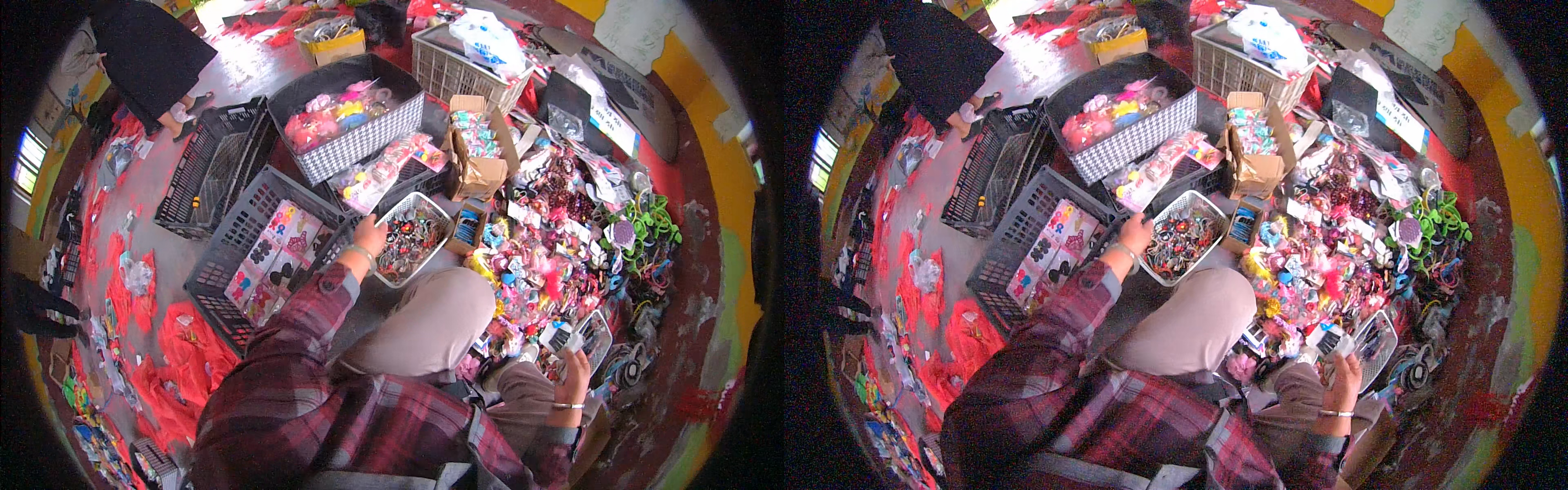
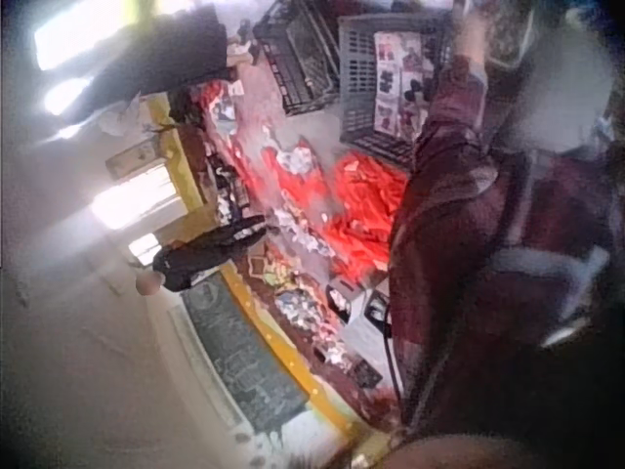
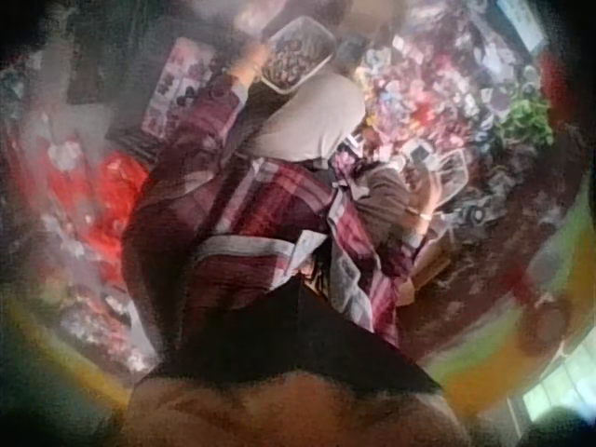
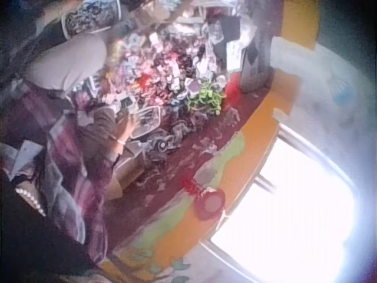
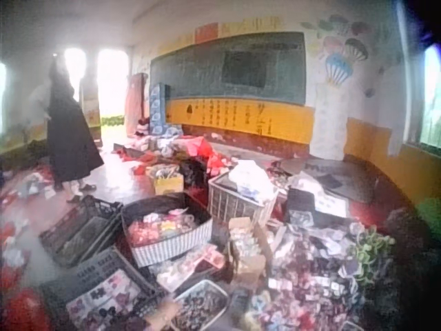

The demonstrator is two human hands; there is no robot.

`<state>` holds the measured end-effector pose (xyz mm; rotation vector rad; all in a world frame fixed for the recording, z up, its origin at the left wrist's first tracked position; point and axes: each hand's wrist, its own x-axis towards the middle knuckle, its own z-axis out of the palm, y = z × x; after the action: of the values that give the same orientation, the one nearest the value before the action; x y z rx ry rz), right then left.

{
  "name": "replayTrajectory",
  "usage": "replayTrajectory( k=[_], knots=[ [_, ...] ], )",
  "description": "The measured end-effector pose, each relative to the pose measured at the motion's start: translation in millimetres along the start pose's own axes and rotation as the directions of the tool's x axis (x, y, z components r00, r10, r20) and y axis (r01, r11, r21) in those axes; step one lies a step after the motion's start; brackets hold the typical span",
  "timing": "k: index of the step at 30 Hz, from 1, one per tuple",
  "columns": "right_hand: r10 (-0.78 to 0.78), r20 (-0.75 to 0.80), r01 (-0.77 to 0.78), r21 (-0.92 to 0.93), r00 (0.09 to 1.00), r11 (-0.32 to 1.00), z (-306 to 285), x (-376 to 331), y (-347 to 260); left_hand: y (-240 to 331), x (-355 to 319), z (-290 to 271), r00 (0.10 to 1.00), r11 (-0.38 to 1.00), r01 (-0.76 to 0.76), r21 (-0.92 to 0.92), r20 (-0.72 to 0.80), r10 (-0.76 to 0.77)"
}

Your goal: The person sorts through a large pile of hair accessories and small trinkets on the floor, picking up specific items and placing them into separate plastic containers and bags.

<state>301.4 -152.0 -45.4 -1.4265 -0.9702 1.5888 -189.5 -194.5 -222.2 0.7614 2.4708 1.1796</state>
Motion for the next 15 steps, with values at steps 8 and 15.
replayTrajectory(
  k=[8,15],
  knots=[
    [0.094,0.039,-0.091,-0.073,0.995,0.993,17,13,-2,-90,71,58,0.844,0.725,0.506,-0.468,0.095,-0.528],
    [0.121,0.014,-0.119,-0.094,0.993,0.988,19,25,6,-64,103,69,0.681,-0.143,0.081,-0.986,0.160,-0.715]
  ],
)
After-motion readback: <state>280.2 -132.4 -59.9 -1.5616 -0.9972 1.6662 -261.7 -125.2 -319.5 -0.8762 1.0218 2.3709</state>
